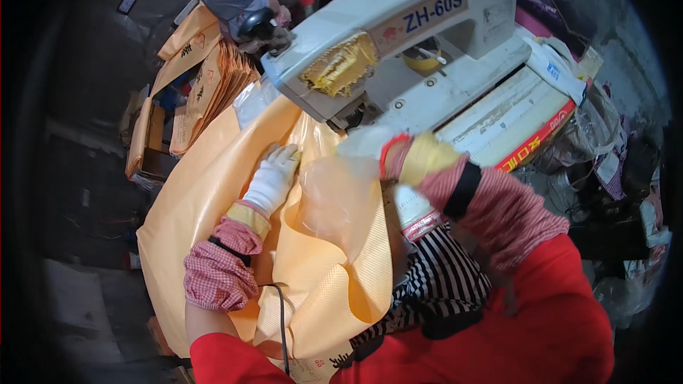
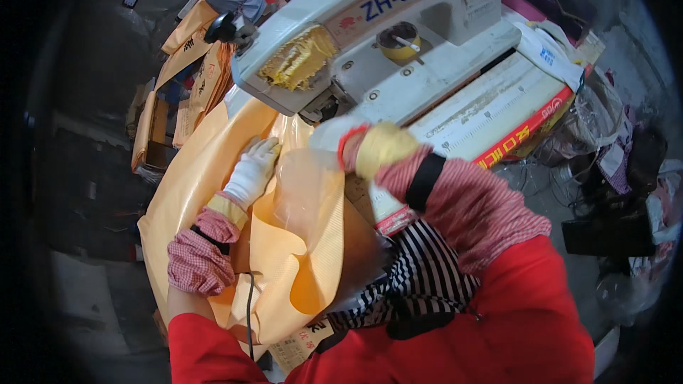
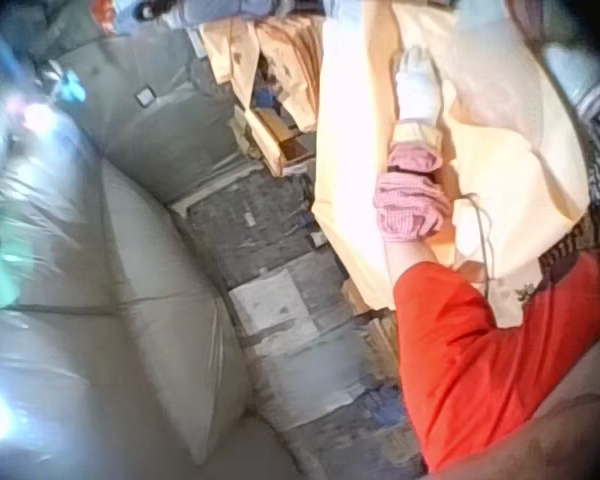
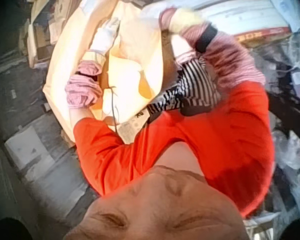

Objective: Sealing the openings of large woven plastic bags using an industrial sealing machine.

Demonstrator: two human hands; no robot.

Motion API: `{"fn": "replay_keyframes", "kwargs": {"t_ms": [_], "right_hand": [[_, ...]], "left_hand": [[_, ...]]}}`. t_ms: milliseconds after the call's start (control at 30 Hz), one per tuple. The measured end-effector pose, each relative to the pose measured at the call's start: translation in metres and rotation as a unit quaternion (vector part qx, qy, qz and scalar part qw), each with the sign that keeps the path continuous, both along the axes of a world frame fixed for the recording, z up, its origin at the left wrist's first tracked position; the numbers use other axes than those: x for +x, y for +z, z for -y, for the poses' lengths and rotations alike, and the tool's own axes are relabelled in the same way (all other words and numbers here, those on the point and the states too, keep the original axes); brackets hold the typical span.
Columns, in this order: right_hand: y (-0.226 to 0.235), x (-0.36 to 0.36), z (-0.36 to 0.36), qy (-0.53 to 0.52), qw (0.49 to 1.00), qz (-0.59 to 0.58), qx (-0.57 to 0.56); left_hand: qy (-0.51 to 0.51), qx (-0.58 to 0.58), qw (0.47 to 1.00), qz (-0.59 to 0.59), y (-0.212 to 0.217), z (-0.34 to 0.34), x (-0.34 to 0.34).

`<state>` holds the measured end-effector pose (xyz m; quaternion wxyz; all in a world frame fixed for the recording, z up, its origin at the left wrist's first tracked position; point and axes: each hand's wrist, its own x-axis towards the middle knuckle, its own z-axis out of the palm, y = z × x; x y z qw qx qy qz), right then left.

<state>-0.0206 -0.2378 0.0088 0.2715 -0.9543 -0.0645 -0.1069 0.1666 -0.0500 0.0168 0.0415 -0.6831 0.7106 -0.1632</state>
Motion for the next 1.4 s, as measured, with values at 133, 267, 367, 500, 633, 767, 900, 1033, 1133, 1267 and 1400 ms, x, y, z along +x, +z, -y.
{"fn": "replay_keyframes", "kwargs": {"t_ms": [133,267,367,500,633,767,900,1033,1133,1267,1400], "right_hand": [[0.007,-0.004,0.043,0.175,0.983,-0.05,0.004],[-0.06,0.015,0.059,0.04,0.994,-0.078,-0.068],[-0.034,0.007,0.032,0.081,0.954,0.115,0.265],[-0.034,0.017,0.028,0.099,0.994,0.019,-0.047],[-0.032,0.006,0.032,0.135,0.977,0.051,-0.158],[-0.023,0.004,0.027,0.105,0.975,0.059,-0.187],[-0.03,0.022,0.011,0.037,0.984,-0.037,-0.169],[-0.034,0.007,0.025,0.148,0.96,0.116,-0.206],[-0.022,0.006,0.012,0.073,0.964,0.038,-0.252],[-0.028,0.001,0.01,0.017,0.992,0.007,-0.124],[-0.046,0.009,0.003,-0.079,0.993,-0.057,-0.063]], "left_hand": [[0.166,0.14,0.959,-0.18,0.085,0.031,-0.056],[-0.153,0.082,0.978,-0.113,0.148,0.101,-0.145],[-0.201,0.166,0.962,-0.077,0.139,0.093,-0.172],[-0.121,0.337,0.927,-0.113,0.146,0.099,-0.192],[0.295,0.467,0.657,-0.512,0.186,0.088,-0.208],[0.246,0.572,0.58,-0.525,0.178,0.074,-0.213],[0.116,0.807,0.487,-0.314,0.178,0.067,-0.259],[0.061,0.801,0.539,-0.255,0.198,0.031,-0.284],[0.141,0.696,0.616,-0.341,0.215,0.011,-0.284],[0.308,0.348,0.782,-0.416,0.198,0.004,-0.262],[0.212,0.304,0.917,-0.149,0.176,0.008,-0.259]]}}
